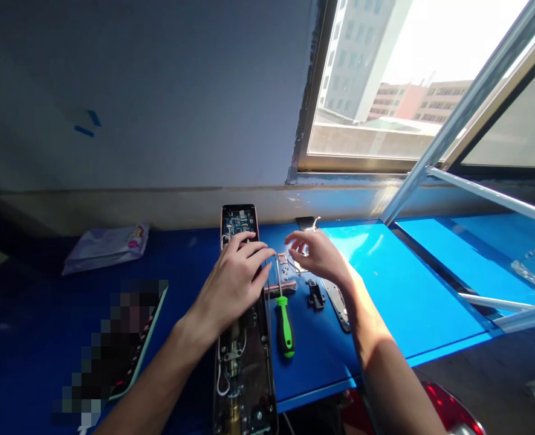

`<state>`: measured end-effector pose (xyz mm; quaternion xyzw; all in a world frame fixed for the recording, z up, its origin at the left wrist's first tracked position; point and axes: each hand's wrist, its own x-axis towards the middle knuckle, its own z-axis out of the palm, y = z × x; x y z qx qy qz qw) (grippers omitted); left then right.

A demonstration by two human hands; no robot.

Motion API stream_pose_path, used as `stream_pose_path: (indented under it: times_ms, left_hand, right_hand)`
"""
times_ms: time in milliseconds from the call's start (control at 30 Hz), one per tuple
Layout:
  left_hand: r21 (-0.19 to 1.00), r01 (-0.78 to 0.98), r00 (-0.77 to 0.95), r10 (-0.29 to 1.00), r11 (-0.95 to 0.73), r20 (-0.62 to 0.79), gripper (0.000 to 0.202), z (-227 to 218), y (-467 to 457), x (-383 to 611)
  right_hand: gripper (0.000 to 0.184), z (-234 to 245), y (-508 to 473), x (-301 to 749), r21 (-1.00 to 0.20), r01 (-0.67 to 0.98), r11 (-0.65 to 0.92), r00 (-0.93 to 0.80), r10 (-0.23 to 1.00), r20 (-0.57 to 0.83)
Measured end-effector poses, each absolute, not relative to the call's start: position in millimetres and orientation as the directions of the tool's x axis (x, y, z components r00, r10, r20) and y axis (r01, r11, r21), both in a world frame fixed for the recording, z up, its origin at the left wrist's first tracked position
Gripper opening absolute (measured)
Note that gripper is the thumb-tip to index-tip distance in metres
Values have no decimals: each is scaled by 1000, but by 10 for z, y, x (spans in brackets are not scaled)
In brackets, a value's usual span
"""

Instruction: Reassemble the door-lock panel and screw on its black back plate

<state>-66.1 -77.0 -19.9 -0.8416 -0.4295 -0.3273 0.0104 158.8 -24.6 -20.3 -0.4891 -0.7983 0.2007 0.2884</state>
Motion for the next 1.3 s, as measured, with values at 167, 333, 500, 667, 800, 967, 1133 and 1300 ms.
stream_pose_path:
  times_ms: [167, 333, 500, 667, 800, 967, 1133, 1300]
  left_hand:
    - [240, 791, 295, 694, -563, 656, 26, -267, -633, -797]
    - [259, 818, 211, 686, -514, 696, 27, -293, -560, -910]
    - [308, 815, 150, 691, -491, 707, 26, -137, -493, -938]
    - [368, 793, 99, 699, -485, 709, 25, 51, -308, -1014]
    - [397, 780, 103, 725, -483, 681, 23, 140, -117, -1035]
    - [405, 773, 158, 766, -489, 623, 24, 146, 31, -985]
    - [423, 769, 166, 789, -479, 592, 24, 152, 145, -989]
    - [447, 753, 175, 801, -483, 572, 25, 204, 190, -1046]
  right_hand:
    - [12, -237, -317, 1285, -662, 664, 348, -386, 918, 95]
    - [27, -312, -313, 1059, -753, 626, 201, -347, 937, -39]
    - [21, -250, -188, 987, -824, 564, 51, -338, 925, -174]
    - [10, -220, -108, 964, -816, 578, 13, -316, 926, -209]
    - [15, -259, -106, 920, -739, 671, 59, -292, 937, -190]
    - [22, -197, -29, 872, -666, 734, 136, -327, 930, -171]
    - [40, 48, 101, 977, -680, 724, 118, -345, 915, -209]
    - [36, 380, 39, 1150, -775, 626, 88, -415, 879, -235]
